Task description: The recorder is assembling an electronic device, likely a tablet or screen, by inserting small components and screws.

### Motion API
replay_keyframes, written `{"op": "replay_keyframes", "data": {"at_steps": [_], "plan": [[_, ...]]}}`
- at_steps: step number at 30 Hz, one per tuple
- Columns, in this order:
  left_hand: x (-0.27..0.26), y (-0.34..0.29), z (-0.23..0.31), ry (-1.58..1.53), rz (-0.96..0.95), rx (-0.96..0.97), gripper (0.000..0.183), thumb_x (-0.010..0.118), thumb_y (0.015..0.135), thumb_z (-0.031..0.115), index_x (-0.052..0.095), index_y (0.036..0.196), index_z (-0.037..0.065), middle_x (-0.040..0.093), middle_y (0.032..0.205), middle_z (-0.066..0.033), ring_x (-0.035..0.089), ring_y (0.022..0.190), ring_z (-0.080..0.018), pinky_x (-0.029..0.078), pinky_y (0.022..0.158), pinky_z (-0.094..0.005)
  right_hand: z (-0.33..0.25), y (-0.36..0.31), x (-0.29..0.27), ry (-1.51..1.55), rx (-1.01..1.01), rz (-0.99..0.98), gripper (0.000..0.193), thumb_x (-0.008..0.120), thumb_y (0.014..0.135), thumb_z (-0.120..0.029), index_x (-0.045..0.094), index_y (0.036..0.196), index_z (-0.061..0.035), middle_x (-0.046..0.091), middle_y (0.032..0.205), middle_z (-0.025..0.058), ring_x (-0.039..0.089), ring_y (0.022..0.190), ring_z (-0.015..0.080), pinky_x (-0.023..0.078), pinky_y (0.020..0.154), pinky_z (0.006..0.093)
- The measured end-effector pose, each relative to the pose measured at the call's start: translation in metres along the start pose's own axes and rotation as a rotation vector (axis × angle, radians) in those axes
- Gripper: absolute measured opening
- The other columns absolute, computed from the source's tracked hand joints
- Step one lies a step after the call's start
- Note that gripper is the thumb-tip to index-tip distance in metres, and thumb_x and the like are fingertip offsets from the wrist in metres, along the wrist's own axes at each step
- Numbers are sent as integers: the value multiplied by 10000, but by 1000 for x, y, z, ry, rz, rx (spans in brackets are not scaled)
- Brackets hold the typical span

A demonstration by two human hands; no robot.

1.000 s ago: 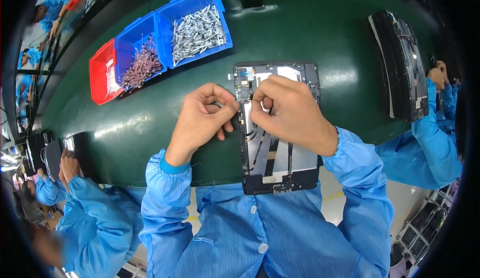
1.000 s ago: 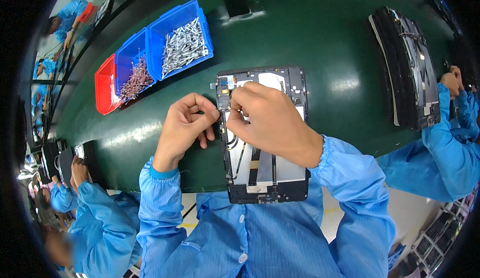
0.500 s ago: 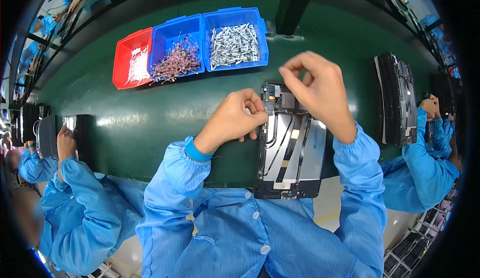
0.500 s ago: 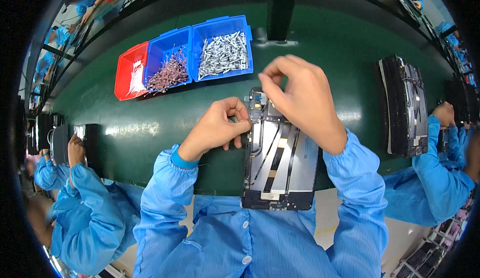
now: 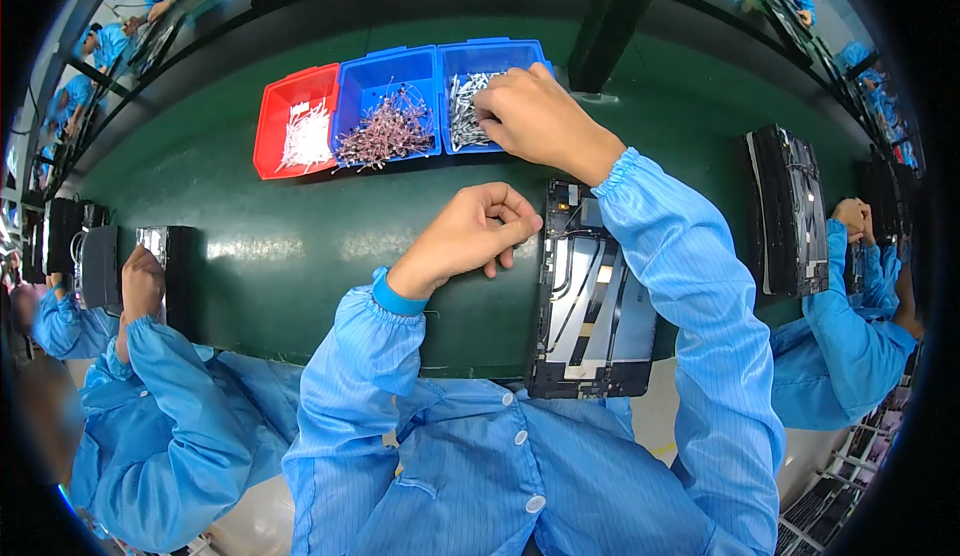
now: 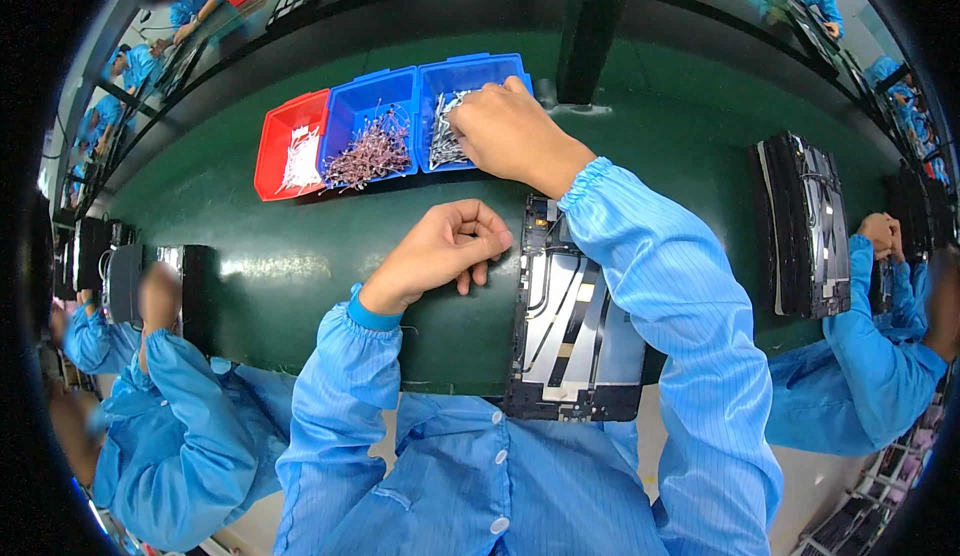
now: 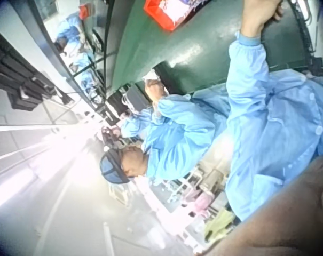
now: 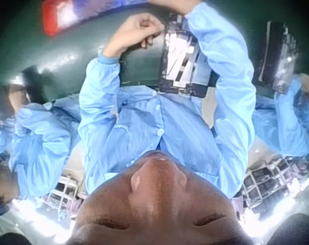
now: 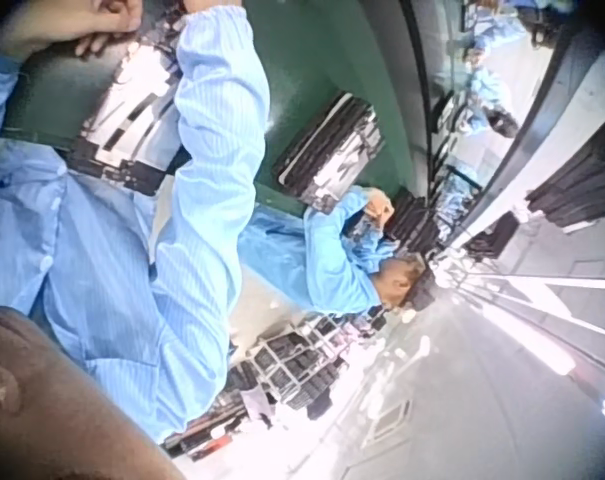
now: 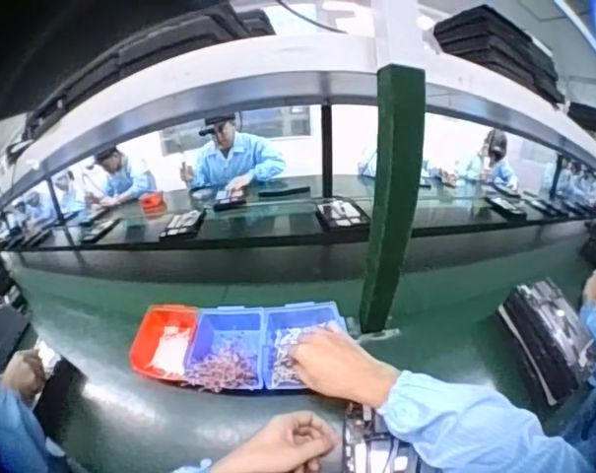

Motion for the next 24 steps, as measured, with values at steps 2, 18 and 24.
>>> {"op": "replay_keyframes", "data": {"at_steps": [2, 18, 24], "plan": [[-2, -1, 1, -1, 14, 0, 215, 694, 917, 186, 603, 989, 5, 611, 780, -10, 580, 585, -61, 434, 438, -201, 3, -1, 3, 5, 25, -44, 84, 626, 849, -116, 675, 851, -49, 653, 857, 98, 613, 878, 291, 417, 789, 421], [-9, 0, 2, -21, 101, 16, 145, 662, 925, 134, 616, 987, 11, 601, 799, -7, 577, 598, -59, 433, 451, -194, 2, 0, 0, -2, -31, -15, 121, 675, 828, -131, 706, 940, -97, 649, 969, 72, 599, 959, 270, 430, 840, 414], [-12, -1, 3, -47, 101, 34, 143, 662, 925, 132, 615, 986, 12, 601, 802, -8, 572, 599, -58, 436, 453, -194, 5, -5, -20, 123, -10, -29, 78, 695, 821, -134, 705, 881, -85, 656, 879, 75, 607, 918, 263, 437, 845, 397]]}}
Point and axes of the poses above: each hand's wrist, its own y-axis towards the middle knuckle, its own x-axis out of the palm, z = x × y, the point moved 8 cm from there along y, towards the middle knuckle
